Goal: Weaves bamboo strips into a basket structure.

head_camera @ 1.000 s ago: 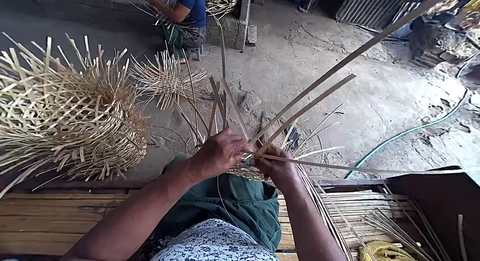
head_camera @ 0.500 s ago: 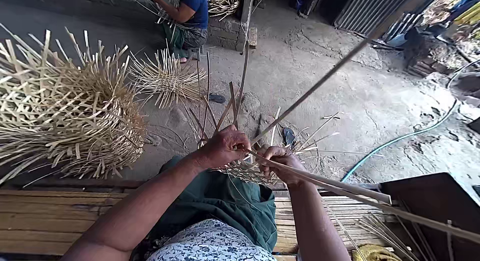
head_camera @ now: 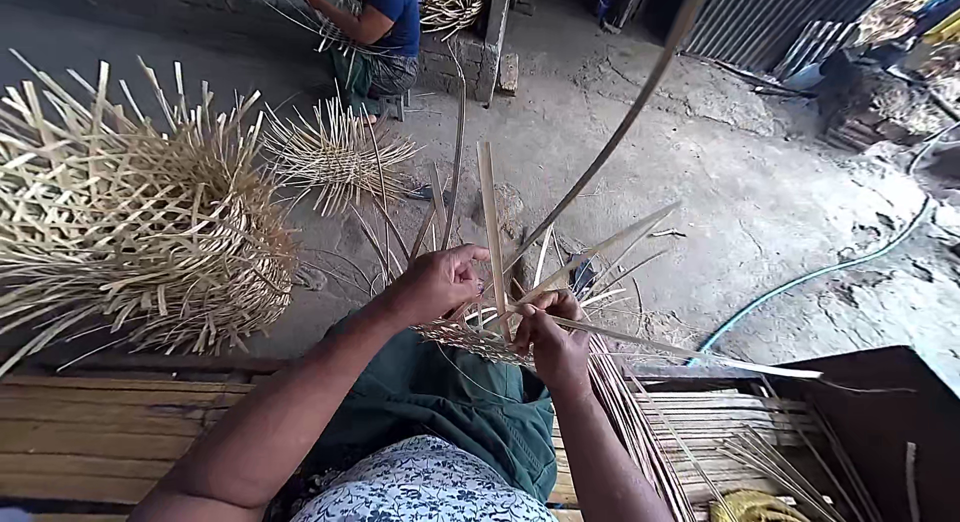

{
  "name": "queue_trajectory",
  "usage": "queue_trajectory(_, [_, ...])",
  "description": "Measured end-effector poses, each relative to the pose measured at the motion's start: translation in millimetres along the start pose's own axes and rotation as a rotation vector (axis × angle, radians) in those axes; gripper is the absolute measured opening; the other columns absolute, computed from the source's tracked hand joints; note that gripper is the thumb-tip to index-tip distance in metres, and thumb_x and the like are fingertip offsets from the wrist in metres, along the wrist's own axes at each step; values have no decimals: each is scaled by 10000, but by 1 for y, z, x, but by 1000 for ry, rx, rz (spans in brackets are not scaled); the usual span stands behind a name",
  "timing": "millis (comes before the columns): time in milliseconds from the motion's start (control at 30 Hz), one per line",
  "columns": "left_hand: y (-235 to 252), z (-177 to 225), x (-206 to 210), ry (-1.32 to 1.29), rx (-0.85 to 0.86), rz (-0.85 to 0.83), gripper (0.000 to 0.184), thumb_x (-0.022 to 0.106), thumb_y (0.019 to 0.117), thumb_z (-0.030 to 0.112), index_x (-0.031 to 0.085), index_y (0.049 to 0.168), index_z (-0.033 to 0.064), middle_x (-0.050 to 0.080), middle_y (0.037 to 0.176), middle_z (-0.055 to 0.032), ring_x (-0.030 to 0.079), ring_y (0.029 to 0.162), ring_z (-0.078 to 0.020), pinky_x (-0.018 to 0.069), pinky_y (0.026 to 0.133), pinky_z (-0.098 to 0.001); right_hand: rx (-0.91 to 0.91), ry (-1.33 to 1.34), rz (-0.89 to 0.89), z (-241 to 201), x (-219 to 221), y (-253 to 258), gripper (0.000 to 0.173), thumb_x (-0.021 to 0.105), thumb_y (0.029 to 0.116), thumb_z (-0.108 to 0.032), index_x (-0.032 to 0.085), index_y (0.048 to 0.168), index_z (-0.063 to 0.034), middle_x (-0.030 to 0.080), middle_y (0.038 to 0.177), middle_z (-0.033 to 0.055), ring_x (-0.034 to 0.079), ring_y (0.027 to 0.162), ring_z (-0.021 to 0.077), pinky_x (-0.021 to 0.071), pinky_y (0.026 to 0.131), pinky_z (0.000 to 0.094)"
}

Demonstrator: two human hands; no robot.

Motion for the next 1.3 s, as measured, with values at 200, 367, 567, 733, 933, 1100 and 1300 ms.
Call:
queue_trajectory(200, [0,-6,2,-127,-98,31,111,678,984,121,706,1077,68,686,846,-16,630,731,-77,544,717,-289,-251,-437,-181,2,9,-15,223,516,1000,-5,713,1099,28,667,939,58,587,585,23,544,513,186])
queue_trajectory(367, [-13,-17,10,-325,88,131,156,484,1040,147,622,1016,79,728,850,-12,609,669,-37,441,575,-185,-319,-763,-111,-4,13,-14,296,530,981,-7,791,1105,-71,625,893,96,576,605,29,530,543,177])
queue_trajectory(567, [-21,-28,17,-284,234,281,74,583,1010,94,648,996,63,700,839,28,604,665,-4,497,615,-166,-249,-945,-83,-12,23,-17,364,525,953,-4,804,1122,-163,614,888,97,583,645,59,520,569,204])
queue_trajectory(733, [-28,-33,25,-405,324,410,142,614,1000,86,653,1125,30,744,1042,-53,729,809,-120,628,714,-292,-301,-1046,-32,-11,20,-14,388,534,928,9,811,1116,-186,626,874,110,591,685,113,521,617,255])
queue_trajectory(933, [-24,-5,27,590,662,237,384,638,998,223,644,1363,104,741,1090,-127,716,903,-248,598,742,-387,-120,-756,-161,-15,19,-8,204,559,990,-51,750,1052,-16,670,908,81,629,657,53,570,600,217])
queue_trajectory(1100, [-2,6,3,761,635,229,313,668,961,117,730,1267,128,686,865,-102,658,815,-300,556,654,-412,-122,-930,-73,-32,17,8,322,640,962,-140,688,1267,-48,712,930,60,679,718,118,599,662,315])
queue_trajectory(1300, [-15,24,20,559,663,474,138,700,947,149,794,1042,116,711,916,-68,639,869,-230,533,743,-340,-111,-1469,-8,-69,35,19,258,674,980,-297,775,1144,-126,717,924,137,688,720,334,543,621,564])
Point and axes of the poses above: each hand's wrist, its own y-axis towards the middle knuckle, its own x-axis out of the palm, z = x × y, the point moved 1 cm from there along y, towards the middle knuckle
